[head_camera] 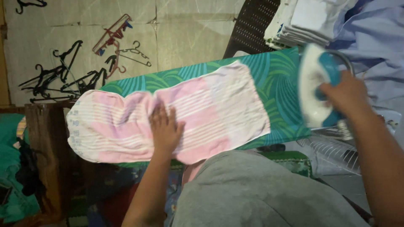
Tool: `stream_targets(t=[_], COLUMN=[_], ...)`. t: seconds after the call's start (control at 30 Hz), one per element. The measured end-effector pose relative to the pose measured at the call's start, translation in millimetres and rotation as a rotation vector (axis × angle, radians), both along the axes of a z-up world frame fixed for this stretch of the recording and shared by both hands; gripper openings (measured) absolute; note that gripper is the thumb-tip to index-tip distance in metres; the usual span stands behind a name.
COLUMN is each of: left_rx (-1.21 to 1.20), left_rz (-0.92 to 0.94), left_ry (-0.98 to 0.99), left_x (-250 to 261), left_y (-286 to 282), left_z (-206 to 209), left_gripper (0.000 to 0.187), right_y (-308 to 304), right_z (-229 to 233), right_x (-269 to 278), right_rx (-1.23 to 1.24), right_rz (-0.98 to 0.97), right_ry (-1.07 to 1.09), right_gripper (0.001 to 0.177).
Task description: The person irons a pink and white striped cloth on an ironing board, smoothing it with their hand and using a steam iron. They flip the cloth to iron the other side, then fold it neatly and place it on a nearby surface.
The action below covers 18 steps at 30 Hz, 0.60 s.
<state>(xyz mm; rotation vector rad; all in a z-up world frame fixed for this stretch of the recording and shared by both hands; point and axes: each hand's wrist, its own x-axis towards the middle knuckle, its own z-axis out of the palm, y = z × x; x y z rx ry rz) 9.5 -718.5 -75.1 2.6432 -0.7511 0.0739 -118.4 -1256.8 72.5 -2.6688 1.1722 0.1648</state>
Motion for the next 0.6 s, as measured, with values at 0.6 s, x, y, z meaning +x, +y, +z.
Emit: stream_targets(t=[0.6], left_rx=[0.026], left_rz=[-0.013], left_ry=[-0.052], left_x=[31.8], left_y=[-39.6], left_z=[-8.8], left_gripper=[0.067], right_y=[199.4], right_z=[-19.2], right_x=[72.9], right_rx=[0.230], right_rz=[0.217], right_ry=[-0.017], right_gripper=[0.052])
